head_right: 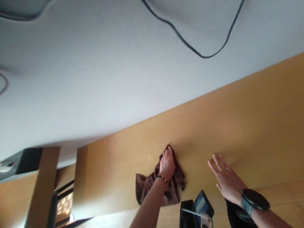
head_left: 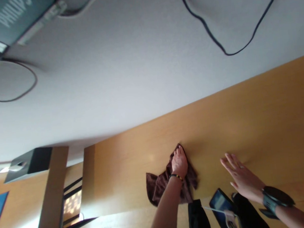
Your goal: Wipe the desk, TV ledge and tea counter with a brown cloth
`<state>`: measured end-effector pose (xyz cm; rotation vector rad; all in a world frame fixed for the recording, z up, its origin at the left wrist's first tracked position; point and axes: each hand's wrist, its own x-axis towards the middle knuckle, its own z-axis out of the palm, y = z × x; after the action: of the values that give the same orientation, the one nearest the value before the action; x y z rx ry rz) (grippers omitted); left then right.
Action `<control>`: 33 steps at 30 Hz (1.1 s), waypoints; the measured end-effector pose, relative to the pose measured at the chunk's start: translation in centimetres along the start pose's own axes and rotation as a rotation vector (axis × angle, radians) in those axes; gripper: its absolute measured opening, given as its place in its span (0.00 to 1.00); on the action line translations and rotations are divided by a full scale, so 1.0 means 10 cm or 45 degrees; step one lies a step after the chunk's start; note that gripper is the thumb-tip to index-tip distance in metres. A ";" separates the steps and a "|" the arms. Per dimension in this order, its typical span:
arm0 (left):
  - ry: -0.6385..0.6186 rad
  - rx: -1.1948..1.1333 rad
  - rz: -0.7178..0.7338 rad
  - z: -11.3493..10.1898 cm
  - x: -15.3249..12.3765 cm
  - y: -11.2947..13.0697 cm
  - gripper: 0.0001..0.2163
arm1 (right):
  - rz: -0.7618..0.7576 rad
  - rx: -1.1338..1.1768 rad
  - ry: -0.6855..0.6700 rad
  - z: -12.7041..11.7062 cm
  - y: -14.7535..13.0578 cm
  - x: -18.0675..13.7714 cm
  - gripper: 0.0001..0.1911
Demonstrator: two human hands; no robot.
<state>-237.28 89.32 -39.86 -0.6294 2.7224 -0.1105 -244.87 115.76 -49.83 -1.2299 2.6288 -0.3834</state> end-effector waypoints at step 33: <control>0.733 -0.235 -0.409 -0.33 1.46 1.13 0.38 | 0.025 0.229 0.162 -0.05 0.54 -0.15 0.44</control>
<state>-255.33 93.05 -43.02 -1.2558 3.1701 -0.1360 -247.91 120.34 -50.99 -1.1571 2.6392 -0.6994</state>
